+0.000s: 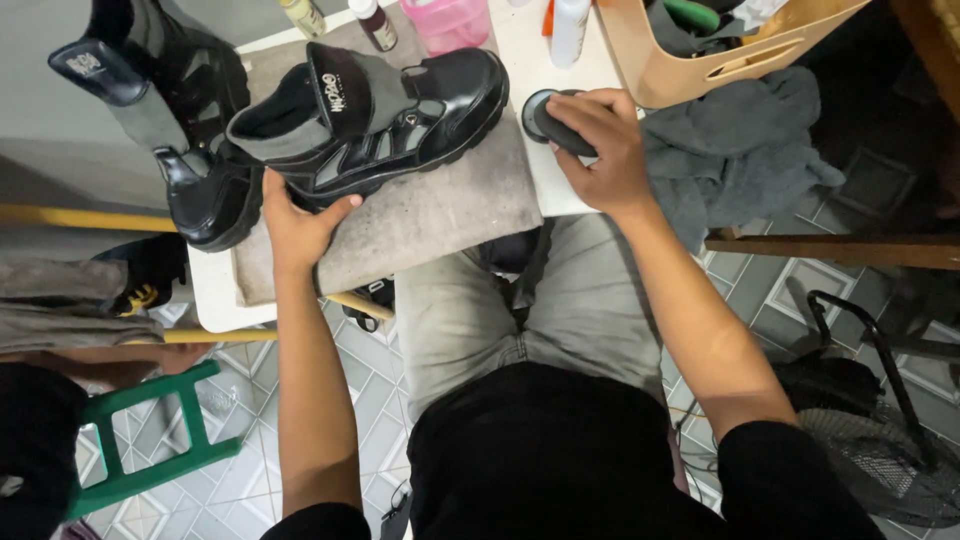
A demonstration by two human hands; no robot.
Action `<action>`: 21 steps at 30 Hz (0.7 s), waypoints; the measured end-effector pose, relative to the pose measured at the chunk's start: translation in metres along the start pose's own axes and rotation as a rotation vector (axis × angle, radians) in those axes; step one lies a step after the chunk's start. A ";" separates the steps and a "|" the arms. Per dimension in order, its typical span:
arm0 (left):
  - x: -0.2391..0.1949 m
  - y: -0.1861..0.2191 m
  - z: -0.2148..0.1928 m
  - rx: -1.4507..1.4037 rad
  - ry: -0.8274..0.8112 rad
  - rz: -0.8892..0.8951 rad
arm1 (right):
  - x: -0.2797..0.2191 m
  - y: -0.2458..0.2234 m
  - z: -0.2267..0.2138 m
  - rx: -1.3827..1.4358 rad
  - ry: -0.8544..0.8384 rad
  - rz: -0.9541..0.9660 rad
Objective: The person cleans a black boot using a round sponge and a cloth. They wipe the upper, heel, and sole of the boot, rotating it to access different areas, and then place it on the table.
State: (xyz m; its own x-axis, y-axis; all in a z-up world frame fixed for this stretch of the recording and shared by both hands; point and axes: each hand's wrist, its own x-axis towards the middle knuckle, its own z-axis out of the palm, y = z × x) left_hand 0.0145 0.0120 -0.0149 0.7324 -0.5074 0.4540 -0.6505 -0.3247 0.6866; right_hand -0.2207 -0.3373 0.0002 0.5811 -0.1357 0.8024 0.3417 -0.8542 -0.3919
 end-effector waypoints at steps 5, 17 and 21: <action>-0.017 0.026 -0.001 -0.261 0.173 0.072 | 0.000 -0.001 0.001 0.005 -0.006 0.033; -0.052 0.133 0.081 0.420 -0.383 0.529 | 0.001 -0.005 -0.002 0.000 -0.032 0.066; -0.029 0.129 0.084 0.212 -0.371 0.498 | 0.000 -0.005 -0.004 0.000 -0.023 0.078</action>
State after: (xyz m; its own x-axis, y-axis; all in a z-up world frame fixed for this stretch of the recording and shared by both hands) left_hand -0.1073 -0.0822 0.0124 0.2402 -0.8673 0.4361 -0.9472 -0.1111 0.3007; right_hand -0.2253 -0.3353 0.0039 0.6226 -0.1906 0.7589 0.2949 -0.8412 -0.4532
